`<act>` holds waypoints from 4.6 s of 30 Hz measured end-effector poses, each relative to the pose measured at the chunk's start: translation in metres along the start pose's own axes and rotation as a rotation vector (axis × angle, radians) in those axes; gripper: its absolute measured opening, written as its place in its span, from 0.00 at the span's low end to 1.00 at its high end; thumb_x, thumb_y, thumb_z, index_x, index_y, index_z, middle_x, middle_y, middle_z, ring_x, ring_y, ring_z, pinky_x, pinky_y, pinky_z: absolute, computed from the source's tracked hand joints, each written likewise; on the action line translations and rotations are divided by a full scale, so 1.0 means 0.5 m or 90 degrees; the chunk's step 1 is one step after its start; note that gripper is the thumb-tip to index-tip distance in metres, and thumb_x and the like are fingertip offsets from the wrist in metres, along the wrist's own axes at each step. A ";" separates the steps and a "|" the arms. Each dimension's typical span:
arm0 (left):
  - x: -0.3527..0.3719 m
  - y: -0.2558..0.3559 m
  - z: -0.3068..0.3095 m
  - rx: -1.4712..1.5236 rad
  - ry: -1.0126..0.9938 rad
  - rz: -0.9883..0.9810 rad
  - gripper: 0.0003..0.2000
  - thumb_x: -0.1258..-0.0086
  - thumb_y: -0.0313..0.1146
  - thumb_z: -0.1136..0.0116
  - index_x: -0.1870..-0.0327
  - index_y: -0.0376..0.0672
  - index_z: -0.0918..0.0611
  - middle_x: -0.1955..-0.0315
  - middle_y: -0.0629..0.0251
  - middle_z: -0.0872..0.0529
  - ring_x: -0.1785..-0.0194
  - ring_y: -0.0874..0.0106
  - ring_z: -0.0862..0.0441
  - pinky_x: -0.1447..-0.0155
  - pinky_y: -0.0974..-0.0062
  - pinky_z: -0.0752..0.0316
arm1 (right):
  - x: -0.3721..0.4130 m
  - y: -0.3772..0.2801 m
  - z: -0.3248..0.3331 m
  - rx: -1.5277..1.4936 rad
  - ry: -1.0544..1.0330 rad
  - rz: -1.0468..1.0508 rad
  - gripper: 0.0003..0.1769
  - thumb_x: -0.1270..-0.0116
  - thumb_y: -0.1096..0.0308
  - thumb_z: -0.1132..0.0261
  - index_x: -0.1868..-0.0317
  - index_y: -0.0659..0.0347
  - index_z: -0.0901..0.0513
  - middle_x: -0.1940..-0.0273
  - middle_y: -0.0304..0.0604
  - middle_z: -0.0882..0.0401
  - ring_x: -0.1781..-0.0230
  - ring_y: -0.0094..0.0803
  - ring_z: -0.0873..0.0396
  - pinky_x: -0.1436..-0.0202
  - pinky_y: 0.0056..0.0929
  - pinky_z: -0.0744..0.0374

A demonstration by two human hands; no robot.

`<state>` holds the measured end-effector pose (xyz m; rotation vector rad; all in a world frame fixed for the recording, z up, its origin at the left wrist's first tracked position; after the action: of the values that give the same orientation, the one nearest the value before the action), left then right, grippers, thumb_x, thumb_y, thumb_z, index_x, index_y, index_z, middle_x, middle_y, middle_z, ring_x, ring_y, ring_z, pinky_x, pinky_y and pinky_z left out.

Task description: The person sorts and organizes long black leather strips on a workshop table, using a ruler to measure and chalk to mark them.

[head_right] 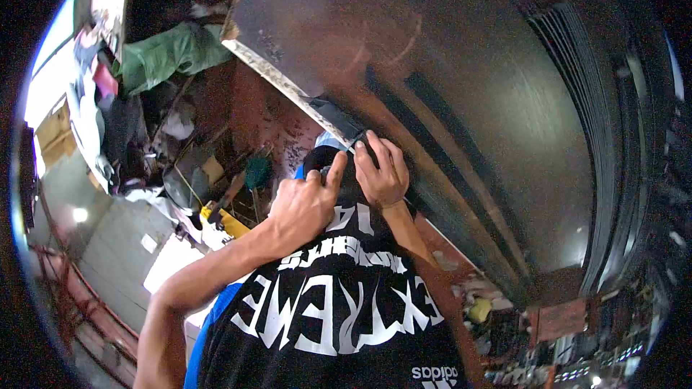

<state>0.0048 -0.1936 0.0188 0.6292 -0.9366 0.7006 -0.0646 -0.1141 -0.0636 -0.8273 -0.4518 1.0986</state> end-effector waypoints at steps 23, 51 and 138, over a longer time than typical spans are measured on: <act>0.039 -0.093 -0.092 0.119 0.384 -0.111 0.38 0.42 0.26 0.41 0.25 0.57 0.31 0.70 0.49 0.15 0.78 0.55 0.15 0.78 0.59 0.22 | -0.007 -0.018 0.007 0.070 0.074 0.024 0.17 0.50 0.75 0.24 0.57 0.57 0.15 0.50 0.42 0.17 0.53 0.44 0.19 0.52 0.37 0.18; 0.086 -0.119 -0.008 0.004 0.391 -0.044 0.28 0.38 0.29 0.41 0.33 0.58 0.21 0.62 0.58 0.18 0.62 0.62 0.16 0.62 0.64 0.21 | -0.009 -0.017 0.005 0.071 0.066 0.009 0.20 0.51 0.74 0.24 0.56 0.54 0.18 0.49 0.41 0.18 0.52 0.44 0.19 0.51 0.38 0.19; 0.014 -0.049 -0.033 0.042 0.295 -0.130 0.32 0.40 0.26 0.43 0.30 0.41 0.29 0.74 0.45 0.15 0.75 0.48 0.14 0.71 0.54 0.19 | -0.007 -0.012 0.004 0.065 0.071 0.018 0.17 0.48 0.74 0.25 0.56 0.54 0.16 0.51 0.40 0.17 0.54 0.41 0.18 0.51 0.35 0.18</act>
<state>0.0349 -0.1947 0.0132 0.5778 -0.4152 0.6581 -0.0637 -0.1180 -0.0572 -0.8021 -0.2893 1.0861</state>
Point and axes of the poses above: each hand's wrist, its own x-axis away from the middle knuckle, its own z-axis out of the back of the hand, y = z × x, the point moved 7 cm from there along -x, towards the middle knuckle
